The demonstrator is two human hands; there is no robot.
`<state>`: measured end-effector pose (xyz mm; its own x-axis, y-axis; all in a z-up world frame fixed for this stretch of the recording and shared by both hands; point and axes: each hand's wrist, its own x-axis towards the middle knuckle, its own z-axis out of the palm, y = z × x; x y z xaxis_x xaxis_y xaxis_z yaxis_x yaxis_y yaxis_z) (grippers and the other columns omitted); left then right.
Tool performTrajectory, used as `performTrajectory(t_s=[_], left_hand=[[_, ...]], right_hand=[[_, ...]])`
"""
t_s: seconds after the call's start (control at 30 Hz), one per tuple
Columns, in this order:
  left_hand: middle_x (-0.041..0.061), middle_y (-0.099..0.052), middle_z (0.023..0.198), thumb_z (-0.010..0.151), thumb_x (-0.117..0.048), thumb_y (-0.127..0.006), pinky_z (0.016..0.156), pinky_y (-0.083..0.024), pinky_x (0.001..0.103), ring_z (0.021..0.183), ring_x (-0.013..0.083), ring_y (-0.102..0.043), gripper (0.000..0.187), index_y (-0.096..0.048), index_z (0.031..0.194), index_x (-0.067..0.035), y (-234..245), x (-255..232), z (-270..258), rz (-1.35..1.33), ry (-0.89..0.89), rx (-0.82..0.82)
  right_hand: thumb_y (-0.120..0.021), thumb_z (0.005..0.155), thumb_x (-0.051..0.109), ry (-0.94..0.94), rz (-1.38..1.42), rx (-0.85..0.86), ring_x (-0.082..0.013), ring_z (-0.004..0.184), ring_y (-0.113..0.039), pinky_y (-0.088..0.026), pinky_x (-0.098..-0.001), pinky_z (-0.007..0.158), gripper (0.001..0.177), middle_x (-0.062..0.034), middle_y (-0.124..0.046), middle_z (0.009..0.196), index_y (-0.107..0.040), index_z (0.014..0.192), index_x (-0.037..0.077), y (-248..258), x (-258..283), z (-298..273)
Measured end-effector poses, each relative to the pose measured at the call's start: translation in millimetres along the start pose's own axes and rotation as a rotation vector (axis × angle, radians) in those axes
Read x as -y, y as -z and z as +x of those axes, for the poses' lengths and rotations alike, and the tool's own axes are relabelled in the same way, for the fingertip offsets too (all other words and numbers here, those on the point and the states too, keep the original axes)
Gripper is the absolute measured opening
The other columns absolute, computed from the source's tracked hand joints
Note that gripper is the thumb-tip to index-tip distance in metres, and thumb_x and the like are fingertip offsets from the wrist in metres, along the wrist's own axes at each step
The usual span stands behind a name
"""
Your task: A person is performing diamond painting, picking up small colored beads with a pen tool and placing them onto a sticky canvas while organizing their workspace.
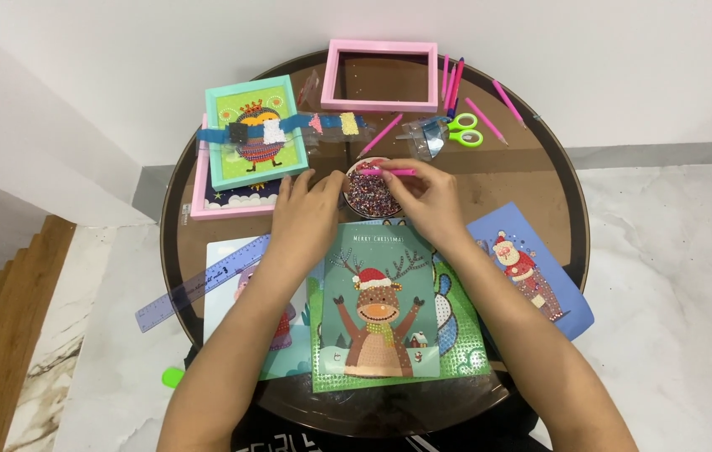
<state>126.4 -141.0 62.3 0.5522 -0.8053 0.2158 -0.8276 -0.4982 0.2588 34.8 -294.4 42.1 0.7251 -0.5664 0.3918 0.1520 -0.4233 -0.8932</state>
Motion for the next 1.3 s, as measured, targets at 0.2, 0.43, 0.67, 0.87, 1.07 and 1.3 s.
performTrajectory(t_s=[0.2,0.43,0.67,0.87,1.07,1.3], left_hand=[[0.024,-0.067,0.110,0.077,0.010,-0.063,0.102,-0.031,0.063,0.122,0.0442,-0.052,0.030,-0.061,0.101,-0.008,0.6,-2.5,0.7,0.004,0.009,0.008],[0.024,-0.068,0.108,0.077,0.010,-0.063,0.100,-0.033,0.063,0.120,0.0437,-0.054,0.026,-0.061,0.096,-0.007,5.9,-4.2,-0.4,0.014,-0.011,0.007],[0.023,-0.068,0.106,0.077,0.008,-0.064,0.100,-0.033,0.063,0.120,0.0431,-0.054,0.024,-0.061,0.096,-0.007,2.0,-2.0,0.0,0.019,-0.027,0.015],[0.023,-0.068,0.106,0.078,0.008,-0.063,0.101,-0.033,0.063,0.120,0.0426,-0.054,0.024,-0.061,0.097,-0.006,0.4,-1.3,0.0,0.018,-0.030,0.020],[0.023,-0.068,0.106,0.078,0.008,-0.063,0.101,-0.034,0.062,0.120,0.0425,-0.054,0.023,-0.060,0.095,-0.007,-5.3,2.4,0.3,0.021,-0.028,0.016],[0.024,-0.068,0.106,0.078,0.008,-0.065,0.099,-0.035,0.063,0.118,0.0426,-0.055,0.023,-0.061,0.096,-0.006,-5.5,1.6,0.5,0.025,-0.031,-0.002]], right_hand=[[-0.070,0.086,0.005,0.015,-0.013,-0.023,-0.0278,0.091,-0.068,-0.058,-0.0373,0.076,0.016,-0.0086,-0.073,0.094,-0.073,0.101,0.009,1.8,9.2,-1.1],[-0.071,0.085,0.004,0.025,-0.027,0.011,-0.0292,0.088,-0.068,-0.059,-0.0382,0.074,0.015,-0.0107,-0.073,0.091,-0.074,0.099,0.008,-0.5,2.3,-1.4],[-0.071,0.085,0.006,0.018,-0.044,0.033,-0.0243,0.090,-0.068,-0.058,-0.0354,0.076,0.015,-0.0078,-0.073,0.091,-0.074,0.099,0.010,0.1,0.6,-1.8],[-0.072,0.084,0.004,0.059,-0.067,0.035,-0.0279,0.089,-0.068,-0.058,-0.0377,0.073,0.015,-0.0094,-0.073,0.090,-0.074,0.099,0.009,-0.4,-0.6,-2.0],[-0.072,0.085,0.005,0.063,-0.081,0.032,-0.0291,0.089,-0.068,-0.058,-0.0382,0.073,0.015,-0.0096,-0.073,0.090,-0.075,0.099,0.010,-0.9,3.1,-2.2],[-0.072,0.086,0.007,0.068,-0.091,0.022,-0.0275,0.091,-0.068,-0.058,-0.0378,0.074,0.015,-0.0080,-0.073,0.091,-0.075,0.099,0.011,-1.4,-0.1,-2.1]])
